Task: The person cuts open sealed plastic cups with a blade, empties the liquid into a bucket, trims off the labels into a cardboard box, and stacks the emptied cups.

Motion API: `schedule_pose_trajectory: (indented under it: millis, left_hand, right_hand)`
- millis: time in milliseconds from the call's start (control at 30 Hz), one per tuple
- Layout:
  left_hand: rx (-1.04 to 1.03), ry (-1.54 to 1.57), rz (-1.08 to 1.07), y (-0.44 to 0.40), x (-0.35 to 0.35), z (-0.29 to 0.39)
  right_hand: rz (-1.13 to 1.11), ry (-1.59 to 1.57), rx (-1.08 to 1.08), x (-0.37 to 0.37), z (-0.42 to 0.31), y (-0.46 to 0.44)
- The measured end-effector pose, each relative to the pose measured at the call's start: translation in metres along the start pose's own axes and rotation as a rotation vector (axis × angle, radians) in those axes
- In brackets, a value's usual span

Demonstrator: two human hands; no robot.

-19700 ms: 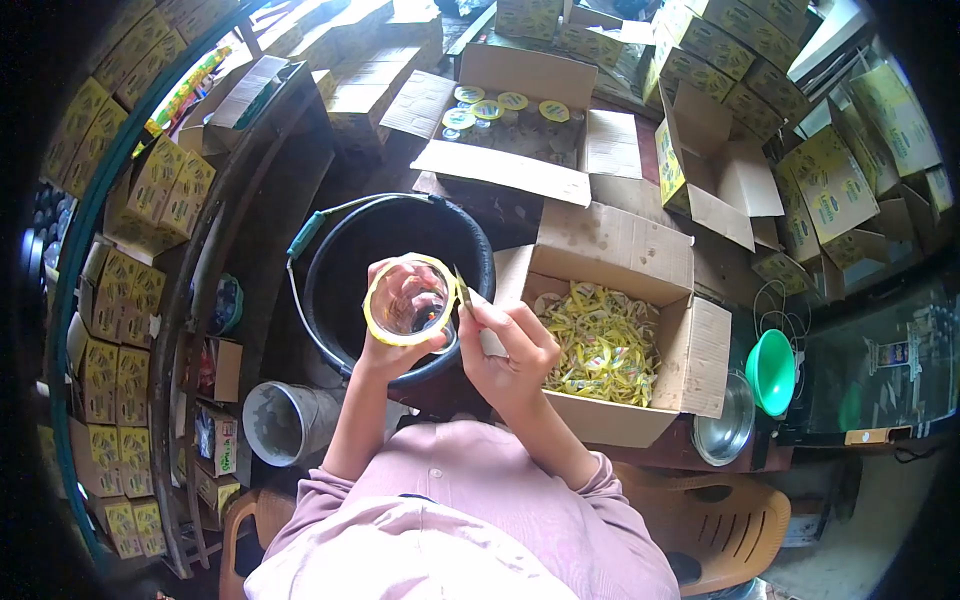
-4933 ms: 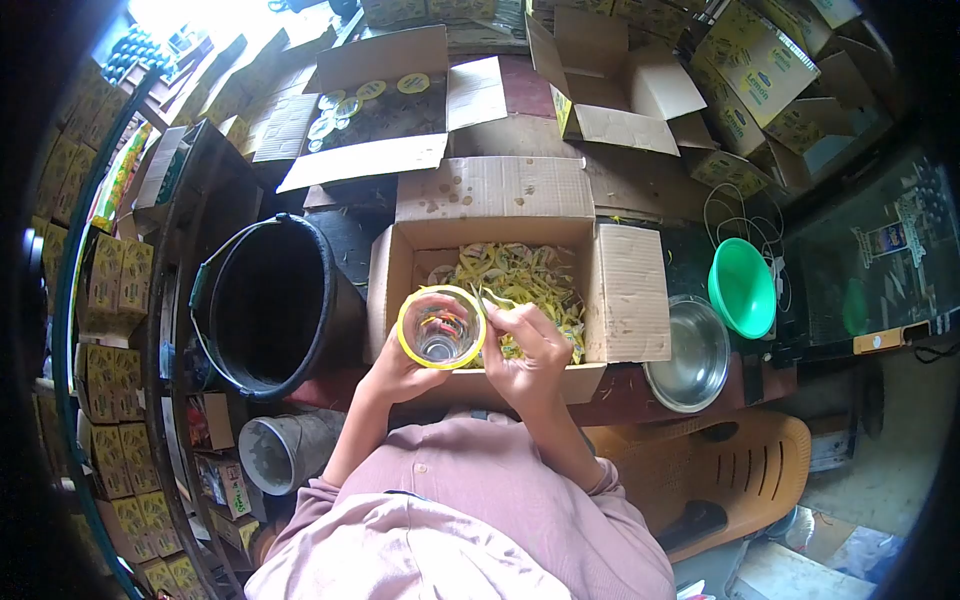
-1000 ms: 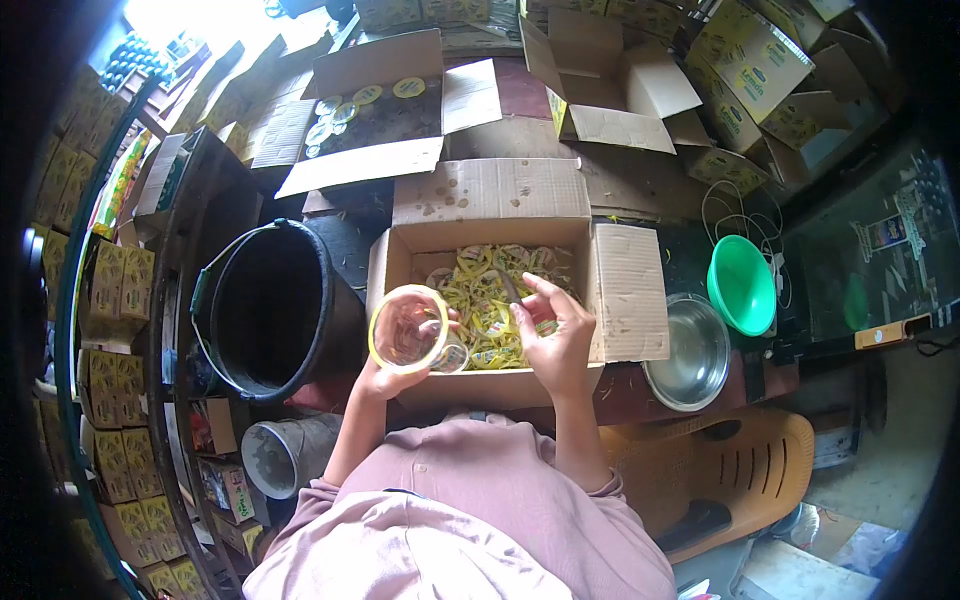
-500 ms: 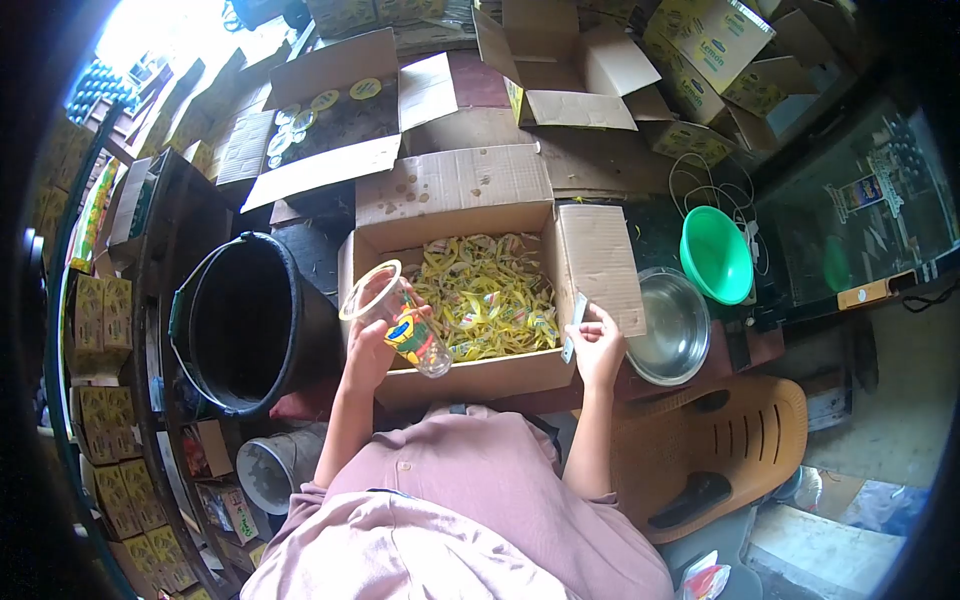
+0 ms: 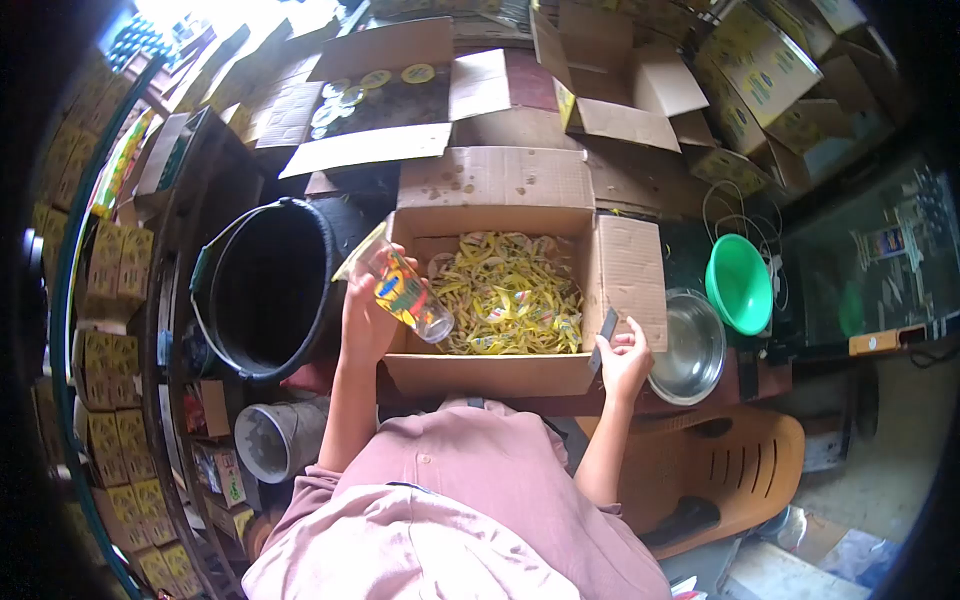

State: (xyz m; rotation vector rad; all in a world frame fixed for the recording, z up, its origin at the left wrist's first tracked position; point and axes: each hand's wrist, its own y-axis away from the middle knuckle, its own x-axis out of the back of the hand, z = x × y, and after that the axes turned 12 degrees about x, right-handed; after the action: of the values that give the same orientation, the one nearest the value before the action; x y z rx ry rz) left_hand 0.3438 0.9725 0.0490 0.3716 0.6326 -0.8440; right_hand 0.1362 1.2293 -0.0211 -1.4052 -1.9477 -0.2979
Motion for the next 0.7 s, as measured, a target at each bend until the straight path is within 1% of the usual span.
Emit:
schedule_pose_trajectory:
  millis: [33,67,167,233,267,300,333,367,433,467,500,567,600,633,700]
  left_hand:
    - [-0.02,0.082,0.013,0.002,0.002,0.007]
    - [-0.036,0.177,0.101,0.004,0.007,0.012]
    - [-0.117,0.474,0.185,0.01,0.022,0.041]
    - [-0.136,0.765,0.158,0.018,0.034,0.063]
    - [-0.15,0.843,0.125,0.023,0.046,0.068]
    - [-0.162,0.92,0.088,0.026,0.065,0.07]
    - [-0.174,1.092,0.076,0.026,0.083,0.07]
    - [-0.139,1.197,0.12,0.028,0.1,0.069]
    - [-0.15,1.223,0.096,0.036,0.106,0.07]
    - [-0.152,1.228,0.101,0.04,0.105,0.071]
    - [-0.132,1.215,0.172,0.041,0.108,0.07]
    - [-0.101,1.155,0.206,0.046,0.111,0.07]
    - [-0.095,1.141,0.173,0.049,0.108,0.07]
    - [-0.065,1.091,0.124,0.05,0.114,0.068]
    - [-0.018,0.965,0.137,0.052,0.122,0.065]
  right_hand:
    - [-0.011,0.028,0.007,0.002,-0.005,-0.002]
    - [0.006,0.062,0.045,0.004,-0.007,-0.003]
    - [0.064,0.153,0.175,0.006,-0.026,-0.006]
    - [0.086,0.151,0.273,0.004,-0.047,-0.006]
    - [0.102,0.16,0.317,0.001,-0.059,-0.005]
    - [0.113,0.121,0.359,-0.004,-0.073,-0.003]
    - [0.126,0.082,0.401,-0.009,-0.087,0.0]
    - [0.142,0.045,0.443,-0.017,-0.102,0.003]
    - [0.104,-0.073,0.509,-0.034,-0.139,0.011]
    - [0.064,-0.187,0.566,-0.046,-0.159,0.015]
    - [-0.011,-0.328,0.591,-0.057,-0.18,0.02]
    - [-0.194,-0.552,0.736,-0.076,-0.225,0.032]
    - [-0.326,-0.59,0.795,-0.082,-0.246,0.037]
    - [-0.458,-0.564,0.803,-0.088,-0.266,0.045]
    - [-0.584,-0.579,0.899,-0.105,-0.3,0.057]
